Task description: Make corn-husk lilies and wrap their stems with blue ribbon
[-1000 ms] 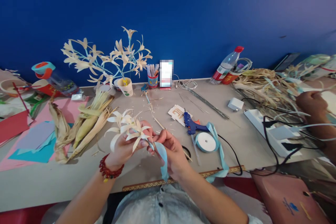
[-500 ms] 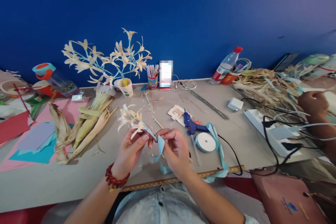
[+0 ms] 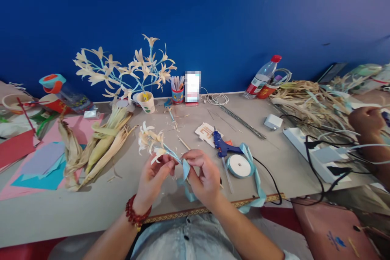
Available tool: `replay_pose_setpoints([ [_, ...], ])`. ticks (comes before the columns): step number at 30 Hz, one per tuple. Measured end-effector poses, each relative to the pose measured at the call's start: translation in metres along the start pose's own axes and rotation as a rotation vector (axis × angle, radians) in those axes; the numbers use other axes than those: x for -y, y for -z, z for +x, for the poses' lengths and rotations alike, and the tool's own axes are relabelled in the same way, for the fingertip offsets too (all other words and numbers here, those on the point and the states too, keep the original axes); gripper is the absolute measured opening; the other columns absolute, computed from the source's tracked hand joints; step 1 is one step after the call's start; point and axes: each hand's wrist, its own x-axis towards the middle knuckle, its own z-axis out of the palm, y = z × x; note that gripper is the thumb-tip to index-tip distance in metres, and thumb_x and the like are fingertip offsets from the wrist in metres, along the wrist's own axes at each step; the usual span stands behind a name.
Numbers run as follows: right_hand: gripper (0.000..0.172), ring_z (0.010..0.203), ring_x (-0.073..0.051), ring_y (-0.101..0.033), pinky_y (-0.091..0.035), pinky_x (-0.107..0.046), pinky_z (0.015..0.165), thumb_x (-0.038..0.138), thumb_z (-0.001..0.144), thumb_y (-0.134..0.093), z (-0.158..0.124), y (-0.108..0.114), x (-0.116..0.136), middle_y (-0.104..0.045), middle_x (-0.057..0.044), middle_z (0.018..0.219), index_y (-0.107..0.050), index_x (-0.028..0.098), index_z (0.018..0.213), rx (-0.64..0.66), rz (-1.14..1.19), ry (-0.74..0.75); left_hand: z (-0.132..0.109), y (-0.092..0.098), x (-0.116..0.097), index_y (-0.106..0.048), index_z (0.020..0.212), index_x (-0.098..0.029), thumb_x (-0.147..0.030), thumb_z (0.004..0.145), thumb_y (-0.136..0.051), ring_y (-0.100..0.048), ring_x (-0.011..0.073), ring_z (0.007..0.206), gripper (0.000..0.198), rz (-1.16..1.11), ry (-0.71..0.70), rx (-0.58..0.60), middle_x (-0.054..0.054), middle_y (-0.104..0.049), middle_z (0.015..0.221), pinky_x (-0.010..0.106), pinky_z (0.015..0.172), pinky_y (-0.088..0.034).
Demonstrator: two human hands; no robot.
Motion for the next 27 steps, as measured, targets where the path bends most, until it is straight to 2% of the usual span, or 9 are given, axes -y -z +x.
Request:
replay_pose_setpoints([
  [3,0.026,0.085,-0.021,-0.063,-0.049,-0.041,0.078,0.003,0.081,-0.054,0.001,-0.001,-0.001,-0.068,-0.005,0.091,-0.054,0.027,0.091,-0.002,-0.066,0.083,-0.002,-0.005,-0.004,-0.065,0.085,-0.018,-0.024,0.077,-0.072,-0.062,0.0149,0.074,0.013,0.079,-0.059,0.007,0.002,-0.068,0.08,0.026,0.072,-0.05],
  [6,0.028,0.087,-0.021,-0.064,-0.049,-0.043,0.079,0.002,0.081,-0.054,0.002,-0.001,-0.001,-0.068,-0.006,0.092,-0.054,0.027,0.094,-0.001,-0.097,0.127,-0.003,-0.008,-0.005,-0.067,0.084,-0.018,-0.023,0.078,-0.071,-0.064,0.0167,0.081,0.008,0.171,-0.11,-0.019,0.002,-0.07,0.082,0.028,0.078,-0.051],
  [15,0.022,0.088,-0.022,-0.065,-0.048,-0.043,0.082,0.006,0.082,-0.054,0.0,0.001,0.0,-0.07,-0.006,0.093,-0.056,0.027,0.09,0.015,-0.072,0.061,-0.006,-0.007,-0.014,-0.068,0.086,-0.021,-0.024,0.081,-0.066,-0.061,0.0218,0.088,0.006,0.41,-0.208,-0.005,0.005,-0.066,0.088,0.032,0.08,-0.05],
  [17,0.02,0.089,-0.021,-0.064,-0.048,-0.041,0.081,0.007,0.083,-0.055,0.0,0.0,0.001,-0.068,-0.006,0.093,-0.055,0.026,0.089,0.003,-0.038,0.017,-0.006,-0.007,-0.017,-0.068,0.085,-0.02,-0.024,0.082,-0.065,-0.061,0.0217,0.087,0.006,0.377,-0.199,0.012,0.005,-0.065,0.088,0.031,0.078,-0.05],
  [21,0.006,0.082,-0.019,-0.061,-0.047,-0.033,0.073,0.019,0.088,-0.057,0.001,-0.003,0.002,-0.064,-0.006,0.088,-0.055,0.023,0.085,-0.028,0.195,-0.24,-0.002,-0.007,-0.021,-0.068,0.083,-0.018,-0.027,0.084,-0.063,-0.06,0.0194,0.082,0.01,0.275,-0.099,0.097,0.004,-0.064,0.084,0.028,0.075,-0.051],
  [23,0.008,0.079,-0.018,-0.059,-0.046,-0.03,0.071,0.025,0.088,-0.058,0.003,-0.004,0.001,-0.062,-0.004,0.084,-0.055,0.022,0.082,-0.034,0.332,-0.329,-0.001,-0.005,-0.021,-0.068,0.083,-0.017,-0.028,0.084,-0.063,-0.06,0.0188,0.081,0.011,0.256,-0.073,0.129,0.004,-0.063,0.084,0.028,0.075,-0.051],
  [25,0.009,0.078,-0.017,-0.057,-0.045,-0.03,0.072,0.028,0.089,-0.058,0.005,-0.004,0.0,-0.061,-0.004,0.084,-0.056,0.022,0.082,-0.028,0.387,-0.356,0.001,-0.004,-0.02,-0.068,0.084,-0.017,-0.028,0.084,-0.063,-0.06,0.0196,0.085,0.012,0.257,-0.084,0.131,0.005,-0.063,0.087,0.028,0.078,-0.05],
  [27,0.006,0.082,-0.019,-0.057,-0.045,-0.032,0.076,0.027,0.09,-0.056,0.008,-0.003,0.001,-0.06,-0.005,0.088,-0.059,0.022,0.088,-0.008,0.352,-0.321,0.001,-0.003,-0.021,-0.068,0.086,-0.017,-0.027,0.085,-0.062,-0.06,0.0209,0.089,0.012,0.27,-0.095,0.14,0.006,-0.064,0.091,0.029,0.081,-0.05],
])
